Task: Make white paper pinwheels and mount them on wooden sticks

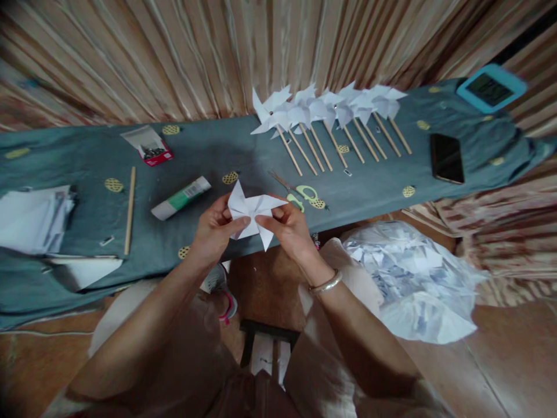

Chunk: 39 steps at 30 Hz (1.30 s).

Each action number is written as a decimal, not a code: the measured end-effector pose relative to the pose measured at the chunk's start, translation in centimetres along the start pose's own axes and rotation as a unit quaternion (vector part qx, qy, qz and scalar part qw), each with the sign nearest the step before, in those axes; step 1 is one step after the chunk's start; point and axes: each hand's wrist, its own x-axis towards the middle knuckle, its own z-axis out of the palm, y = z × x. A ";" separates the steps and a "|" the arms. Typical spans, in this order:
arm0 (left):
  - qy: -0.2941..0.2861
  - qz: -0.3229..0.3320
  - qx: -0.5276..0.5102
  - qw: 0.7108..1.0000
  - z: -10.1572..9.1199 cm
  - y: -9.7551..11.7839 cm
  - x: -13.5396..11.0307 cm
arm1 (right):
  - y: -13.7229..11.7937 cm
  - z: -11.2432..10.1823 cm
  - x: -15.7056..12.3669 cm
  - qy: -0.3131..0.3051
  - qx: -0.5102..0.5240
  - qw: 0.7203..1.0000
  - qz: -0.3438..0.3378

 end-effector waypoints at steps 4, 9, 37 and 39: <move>-0.008 0.003 0.023 1.000 -0.1 -0.3 0.2 | 0.2 0.2 0.2 0.038 0.024 0.999 0.023; -0.007 0.023 0.049 0.999 -0.1 -0.6 0.3 | 0.9 0.0 0.5 0.066 0.019 0.997 0.044; 0.001 0.018 0.038 0.999 -0.5 -0.8 0.6 | 1.3 0.1 0.5 0.044 0.024 0.998 0.032; -0.005 0.003 0.033 0.999 -0.5 -0.5 0.5 | 1.2 0.0 0.4 0.045 0.019 0.998 0.034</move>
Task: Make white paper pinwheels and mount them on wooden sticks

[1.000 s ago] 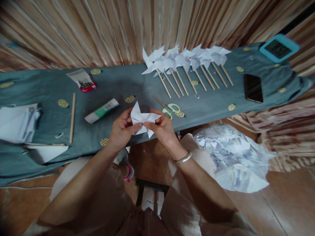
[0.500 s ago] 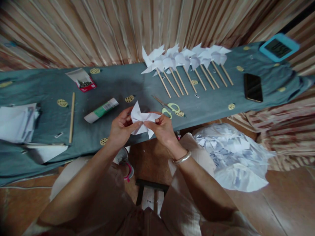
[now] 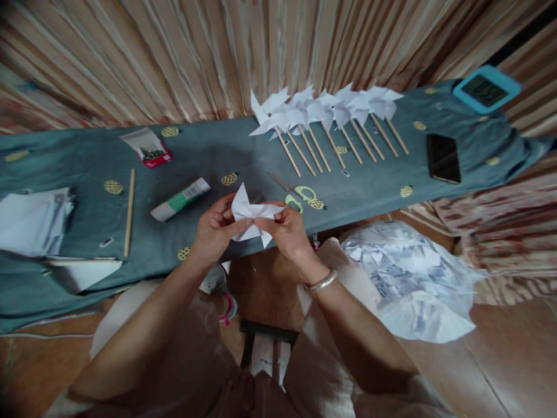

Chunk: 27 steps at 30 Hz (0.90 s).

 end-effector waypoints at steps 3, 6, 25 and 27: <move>-0.004 -0.020 -0.005 1.000 -0.1 0.3 -0.1 | -0.2 -0.1 -0.1 0.000 -0.002 1.000 0.006; -0.001 -0.029 -0.008 1.000 -0.1 0.4 -0.2 | -0.3 -0.1 -0.2 0.003 -0.001 1.000 0.013; 0.024 -0.024 -0.042 0.999 0.3 0.3 -0.2 | -0.9 0.4 -0.4 -0.019 -0.009 1.000 0.002; 0.022 -0.025 -0.040 0.999 0.3 0.3 -0.2 | -0.8 0.5 -0.4 -0.010 -0.001 1.000 0.007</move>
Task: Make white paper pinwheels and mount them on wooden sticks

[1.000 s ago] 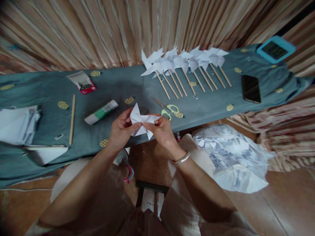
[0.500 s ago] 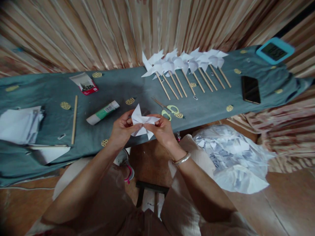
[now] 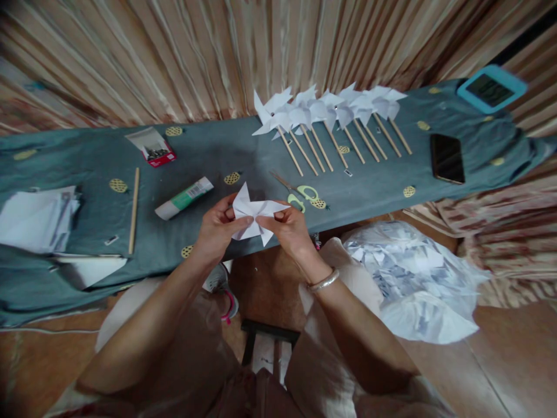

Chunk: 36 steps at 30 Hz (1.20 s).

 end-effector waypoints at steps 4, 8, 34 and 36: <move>0.004 0.004 0.011 1.000 0.0 -0.1 0.1 | 0.1 0.0 0.1 0.010 0.008 1.000 0.001; 0.006 0.009 0.010 1.000 -0.1 -0.3 0.2 | 0.3 -0.1 0.2 -0.001 0.000 1.000 -0.008; 0.090 0.045 -0.061 0.993 -1.4 1.2 -0.3 | -1.9 -0.7 0.6 0.034 0.046 0.998 -0.022; 0.100 0.045 -0.071 0.991 -1.4 1.5 -0.5 | -1.9 -0.5 0.7 0.032 0.057 0.998 -0.020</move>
